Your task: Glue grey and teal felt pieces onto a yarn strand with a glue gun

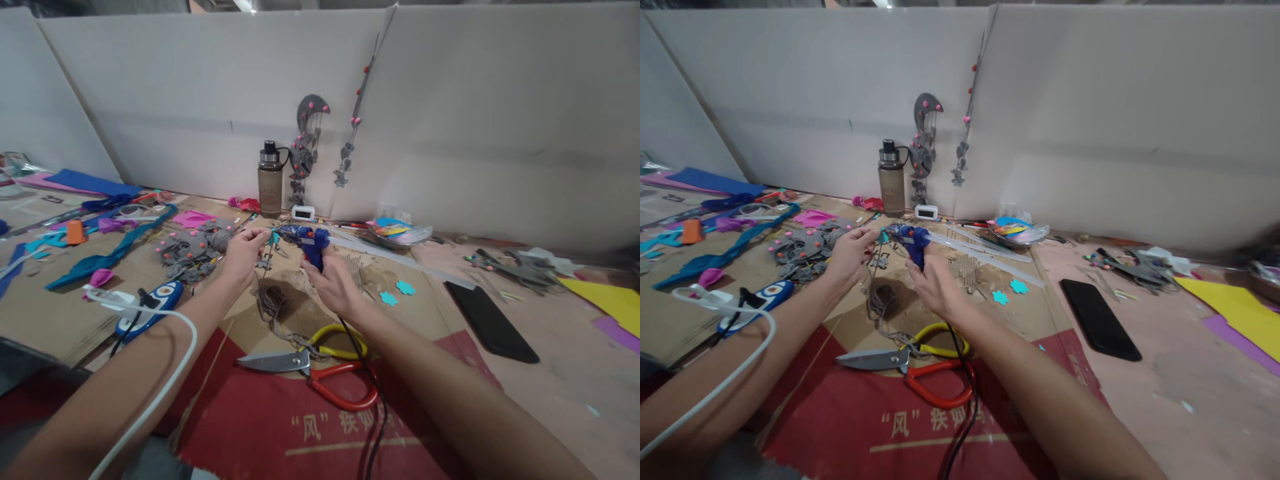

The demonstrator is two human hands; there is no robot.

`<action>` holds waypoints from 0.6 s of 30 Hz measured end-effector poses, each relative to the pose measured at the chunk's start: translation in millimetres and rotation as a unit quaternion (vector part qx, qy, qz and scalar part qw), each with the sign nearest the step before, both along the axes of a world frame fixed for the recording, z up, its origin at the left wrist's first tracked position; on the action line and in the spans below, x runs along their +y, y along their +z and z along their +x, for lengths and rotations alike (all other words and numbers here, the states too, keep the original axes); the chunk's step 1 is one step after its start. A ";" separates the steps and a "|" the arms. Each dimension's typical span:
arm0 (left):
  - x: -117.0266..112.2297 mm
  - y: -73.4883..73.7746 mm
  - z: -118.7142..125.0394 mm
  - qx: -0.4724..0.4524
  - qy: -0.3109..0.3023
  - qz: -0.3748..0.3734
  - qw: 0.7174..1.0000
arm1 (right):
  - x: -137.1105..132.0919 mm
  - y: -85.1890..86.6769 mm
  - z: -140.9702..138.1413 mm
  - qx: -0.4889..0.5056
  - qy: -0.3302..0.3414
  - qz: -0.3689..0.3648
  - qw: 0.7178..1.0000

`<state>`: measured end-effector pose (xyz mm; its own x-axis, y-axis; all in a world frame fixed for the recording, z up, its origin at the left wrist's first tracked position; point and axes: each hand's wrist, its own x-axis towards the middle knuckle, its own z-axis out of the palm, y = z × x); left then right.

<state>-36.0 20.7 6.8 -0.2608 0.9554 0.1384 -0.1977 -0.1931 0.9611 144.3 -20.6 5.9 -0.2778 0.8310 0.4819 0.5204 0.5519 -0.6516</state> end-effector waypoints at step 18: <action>-1.2 1.9 1.4 0.006 -0.005 0.000 1.000 | 0.9 -4.2 -1.0 0.050 0.013 0.004 0.999</action>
<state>-34.6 19.5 8.7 -0.2504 0.9577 0.1415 -0.1883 -0.1916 0.9632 143.2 -19.7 1.7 -0.2495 0.8205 0.5142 0.4383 0.5692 -0.6956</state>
